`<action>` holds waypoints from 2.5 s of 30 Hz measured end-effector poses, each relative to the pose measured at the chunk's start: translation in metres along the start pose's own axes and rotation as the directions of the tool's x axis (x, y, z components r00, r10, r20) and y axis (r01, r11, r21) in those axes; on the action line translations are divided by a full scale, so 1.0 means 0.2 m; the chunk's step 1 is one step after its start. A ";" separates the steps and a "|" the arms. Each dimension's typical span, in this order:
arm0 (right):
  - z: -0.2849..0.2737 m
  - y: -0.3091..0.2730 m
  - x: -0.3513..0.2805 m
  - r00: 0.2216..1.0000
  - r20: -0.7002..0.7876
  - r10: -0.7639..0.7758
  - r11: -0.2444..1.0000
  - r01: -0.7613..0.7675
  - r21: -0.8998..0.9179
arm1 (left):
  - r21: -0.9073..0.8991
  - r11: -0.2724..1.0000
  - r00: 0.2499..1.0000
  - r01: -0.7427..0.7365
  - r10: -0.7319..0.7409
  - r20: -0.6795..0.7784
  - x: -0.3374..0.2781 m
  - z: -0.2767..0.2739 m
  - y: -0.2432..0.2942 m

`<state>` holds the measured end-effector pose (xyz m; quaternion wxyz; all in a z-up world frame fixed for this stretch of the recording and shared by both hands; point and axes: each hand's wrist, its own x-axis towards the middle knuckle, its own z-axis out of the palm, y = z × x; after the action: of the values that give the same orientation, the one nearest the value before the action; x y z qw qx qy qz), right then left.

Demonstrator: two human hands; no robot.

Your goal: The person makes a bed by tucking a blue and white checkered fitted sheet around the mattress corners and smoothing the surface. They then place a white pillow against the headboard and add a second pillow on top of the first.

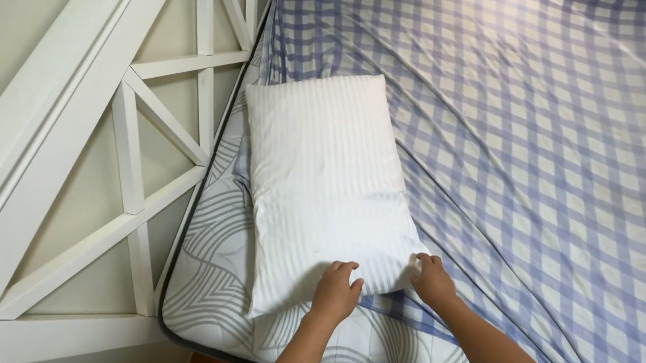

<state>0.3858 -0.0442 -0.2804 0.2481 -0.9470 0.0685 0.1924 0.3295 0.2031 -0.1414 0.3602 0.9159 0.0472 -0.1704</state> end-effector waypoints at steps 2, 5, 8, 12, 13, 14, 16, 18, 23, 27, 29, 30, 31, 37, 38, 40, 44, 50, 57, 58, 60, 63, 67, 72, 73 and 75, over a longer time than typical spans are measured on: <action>-0.03 -0.07 0.00 0.998 0.044 0.034 0.999 -0.032 -0.044 | 0.049 0.999 1.000 0.014 -0.014 -0.005 0.09 0.01 -0.05; 0.01 -0.10 0.06 0.997 0.053 0.049 0.995 -0.044 -0.090 | 0.139 0.990 0.999 0.036 -0.033 -0.022 0.21 0.00 -0.13; 0.07 -0.08 0.12 1.000 -0.001 0.001 0.997 -0.001 -0.077 | 0.195 0.980 0.999 0.031 -0.027 -0.024 0.32 -0.03 -0.20; 0.15 0.00 0.05 0.985 -0.146 -0.092 0.983 0.113 0.143 | 0.165 0.986 0.999 -0.033 0.038 -0.027 0.44 -0.02 -0.35; 0.15 0.00 -0.02 0.985 -0.152 -0.077 0.985 0.099 0.143 | 0.164 0.985 0.999 -0.045 0.048 -0.014 0.44 -0.01 -0.40; 0.15 0.00 -0.08 0.998 0.011 0.062 0.952 -0.062 0.300 | 0.157 0.985 0.998 -0.065 0.065 0.005 0.45 -0.01 -0.44; 0.21 0.03 -0.15 0.965 0.187 0.185 0.869 -0.249 0.427 | 0.151 0.984 0.995 -0.095 0.090 0.039 0.44 -0.03 -0.51; 0.32 0.09 -0.11 0.956 0.246 0.158 0.907 -0.239 0.348 | 0.165 0.973 0.980 -0.159 0.136 0.143 0.45 -0.07 -0.53; 0.42 -0.21 -0.01 0.989 0.008 0.148 0.989 -0.148 -0.024 | 0.068 0.982 0.980 -0.174 0.166 0.106 0.64 -0.30 -0.52; 0.43 -0.64 0.07 0.992 -0.024 0.127 0.972 -0.120 0.204 | 0.075 0.979 0.975 -0.191 0.198 -0.101 1.00 -0.44 -0.55; 0.40 -0.85 0.06 0.983 0.052 0.176 0.898 -0.182 0.400 | 0.089 0.982 0.985 -0.164 0.168 -0.039 1.19 -0.46 -0.56; 0.39 -0.94 0.05 0.971 0.135 0.195 0.782 -0.237 0.576 | 0.112 0.985 0.991 -0.132 0.131 0.014 1.28 -0.46 -0.56; 0.35 -1.01 0.02 0.969 0.134 0.209 0.781 -0.248 0.574 | 0.107 0.985 0.990 -0.137 0.135 0.026 1.30 -0.48 -0.51; 0.32 -1.11 -0.05 0.950 0.209 0.232 0.808 -0.307 0.502 | 0.109 0.966 0.945 0.236 -0.254 0.208 1.34 -0.70 -0.15; 0.32 -1.08 -0.05 0.945 0.214 0.248 0.806 -0.324 0.495 | 0.167 0.959 0.944 0.231 -0.262 0.201 1.36 -0.69 -0.14; 0.32 -1.05 -0.05 0.939 0.211 0.272 0.804 -0.342 0.487 | 0.221 0.951 0.945 0.216 -0.260 0.198 1.47 -0.55 -0.20; 0.27 -1.12 0.00 0.927 0.244 0.285 0.704 -0.375 0.603 | 0.254 0.943 0.954 0.213 -0.257 0.154 1.69 -0.29 -0.40; 0.27 -1.26 0.18 0.942 0.183 0.282 0.522 -0.311 0.794 | -0.008 0.985 0.972 0.172 -0.168 0.162 1.67 -0.45 -0.41; 0.30 -1.35 0.28 0.920 0.328 0.214 0.373 -0.387 0.843 | 0.418 0.894 0.914 0.162 -0.296 0.277 1.59 -0.53 -0.21; 0.30 -1.34 0.26 0.918 0.329 0.223 0.372 -0.392 0.841 | 0.417 0.895 0.912 0.158 -0.294 0.286 1.64 -0.53 -0.30; 0.29 -1.33 0.25 0.917 0.344 0.200 0.390 -0.397 0.831 | 0.245 0.954 0.920 0.171 -0.244 0.308 1.66 -0.37 -0.33; 0.29 -1.23 0.24 0.889 0.376 0.260 0.362 -0.451 0.816 | -0.015 0.985 0.936 0.174 -0.161 0.313 1.76 -0.33 -0.43; 0.40 -1.08 0.32 0.887 0.401 0.230 0.039 -0.420 0.907 | -0.265 0.945 0.953 0.190 -0.112 0.283 1.76 -0.27 -0.62; -0.02 -1.51 0.30 0.799 0.597 0.069 -0.463 -0.505 0.729 | -0.664 0.741 0.922 -0.098 0.320 0.220 1.60 -0.36 -0.62; 0.00 -1.52 0.32 0.797 0.601 0.062 -0.458 -0.513 0.726 | -0.663 0.742 0.926 -0.098 0.312 0.213 1.49 -0.46 -0.53; 0.01 -1.52 0.39 0.780 0.618 0.101 -0.477 -0.507 0.718 | -0.533 0.843 0.925 0.071 0.143 0.351 1.28 -0.65 -0.31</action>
<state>0.5258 0.2189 -0.1789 0.8326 -0.2250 0.4476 0.2361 0.5927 0.3270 -0.1815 0.6069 0.7291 0.0051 -0.3162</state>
